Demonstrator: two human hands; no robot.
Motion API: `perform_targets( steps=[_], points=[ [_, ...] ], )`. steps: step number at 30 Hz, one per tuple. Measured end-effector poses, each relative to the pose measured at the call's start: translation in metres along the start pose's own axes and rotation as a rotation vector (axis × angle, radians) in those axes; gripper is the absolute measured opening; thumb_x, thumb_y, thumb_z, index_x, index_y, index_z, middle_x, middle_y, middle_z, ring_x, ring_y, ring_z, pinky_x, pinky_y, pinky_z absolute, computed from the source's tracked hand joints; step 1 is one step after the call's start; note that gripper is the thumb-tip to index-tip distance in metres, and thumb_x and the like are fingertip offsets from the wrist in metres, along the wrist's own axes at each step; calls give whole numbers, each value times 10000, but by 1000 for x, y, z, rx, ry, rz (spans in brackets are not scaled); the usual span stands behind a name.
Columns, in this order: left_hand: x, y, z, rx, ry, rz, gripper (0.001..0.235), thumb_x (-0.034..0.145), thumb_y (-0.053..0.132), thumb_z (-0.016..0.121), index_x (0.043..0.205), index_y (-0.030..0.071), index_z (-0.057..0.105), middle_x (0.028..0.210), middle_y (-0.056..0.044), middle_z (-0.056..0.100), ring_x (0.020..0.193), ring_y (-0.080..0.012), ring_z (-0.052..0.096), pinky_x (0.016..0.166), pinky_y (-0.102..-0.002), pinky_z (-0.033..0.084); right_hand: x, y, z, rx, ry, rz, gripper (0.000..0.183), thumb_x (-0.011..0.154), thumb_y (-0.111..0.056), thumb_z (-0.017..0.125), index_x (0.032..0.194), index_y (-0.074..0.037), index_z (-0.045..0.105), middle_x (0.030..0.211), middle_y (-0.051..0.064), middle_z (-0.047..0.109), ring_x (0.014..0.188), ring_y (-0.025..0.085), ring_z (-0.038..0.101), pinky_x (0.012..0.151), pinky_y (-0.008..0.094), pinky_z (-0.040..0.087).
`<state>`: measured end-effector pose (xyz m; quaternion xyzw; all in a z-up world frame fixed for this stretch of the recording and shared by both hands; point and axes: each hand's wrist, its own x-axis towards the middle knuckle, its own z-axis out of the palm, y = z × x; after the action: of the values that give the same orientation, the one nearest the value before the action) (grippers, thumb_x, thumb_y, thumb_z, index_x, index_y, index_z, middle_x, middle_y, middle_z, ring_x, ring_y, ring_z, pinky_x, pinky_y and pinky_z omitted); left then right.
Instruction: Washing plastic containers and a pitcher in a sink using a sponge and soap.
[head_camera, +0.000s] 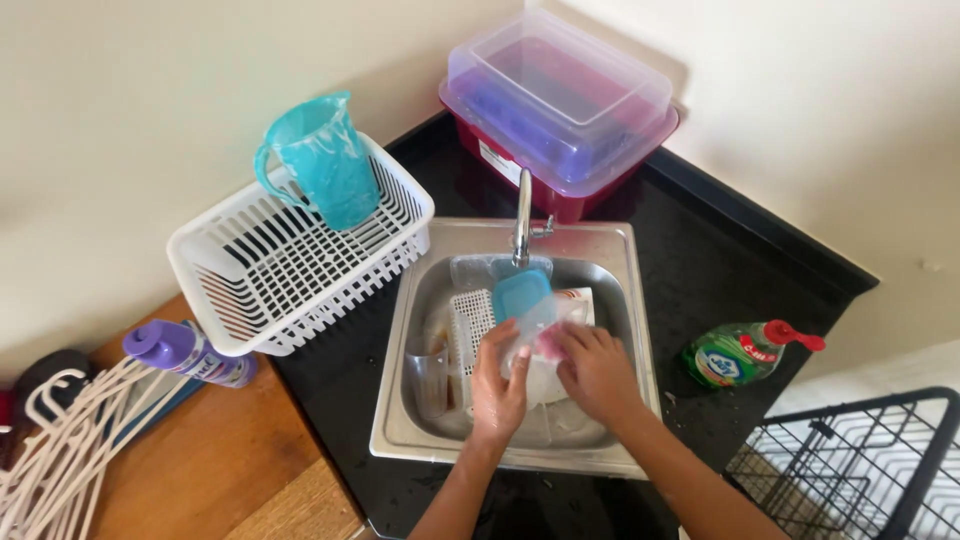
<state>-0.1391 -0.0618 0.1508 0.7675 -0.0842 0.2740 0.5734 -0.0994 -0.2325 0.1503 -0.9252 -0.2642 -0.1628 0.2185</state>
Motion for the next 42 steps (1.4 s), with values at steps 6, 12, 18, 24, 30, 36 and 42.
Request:
perform_targets(
  steps=[6,12,18,24,30,36,42],
  points=[
    [-27,-36,18,-152,220,-276,301,1069,241,511,1234,-2,574,1216,-161,666,1117,-287,661,979,-378,529,-48,-29,51,500,-189,209,338,836,-163,649,1154,-80,729,1013,130,734,981,308,663,878,415,530],
    [-65,-25,35,95,145,-66,325,1123,242,429,1303,24,590,1356,-205,594,1278,-349,589,1090,-456,477,-26,-2,49,1568,-159,1349,438,921,-225,489,1283,1,592,1090,224,710,950,383,678,845,530,535],
    [-64,-4,47,142,-40,67,449,1013,224,675,1394,49,515,1511,-238,446,1377,-446,527,1021,-521,593,5,-28,-21,1731,104,1299,691,942,-534,469,1433,-49,464,1301,202,607,1158,376,615,1025,497,485],
    [-74,-32,30,98,-252,82,548,931,328,808,1323,72,523,1646,-317,215,1456,-513,409,1009,-535,581,-7,-9,-3,1479,-198,1133,744,806,-176,714,1450,-171,341,1345,175,610,1178,338,648,1011,510,562],
    [11,-18,-21,-716,-216,-788,879,786,549,681,1520,308,263,1586,-147,356,1207,-467,653,880,-570,624,-25,-27,-10,824,-268,483,315,931,-210,727,1229,-131,664,1123,65,733,1058,259,716,901,421,571],
    [36,-27,-8,-675,-448,-1101,770,782,312,680,1494,257,393,1372,-144,568,1103,-383,663,788,-535,592,-39,-47,-3,71,-395,247,503,825,-89,657,1308,-228,639,1115,96,690,1056,350,665,879,480,536],
    [-21,-72,52,-685,-97,-984,517,890,242,687,1356,75,539,1218,-158,667,1040,-376,680,690,-425,515,-35,-23,23,867,-394,515,702,824,-181,828,1411,-124,446,1295,98,593,1206,254,592,984,417,499]
  ],
)
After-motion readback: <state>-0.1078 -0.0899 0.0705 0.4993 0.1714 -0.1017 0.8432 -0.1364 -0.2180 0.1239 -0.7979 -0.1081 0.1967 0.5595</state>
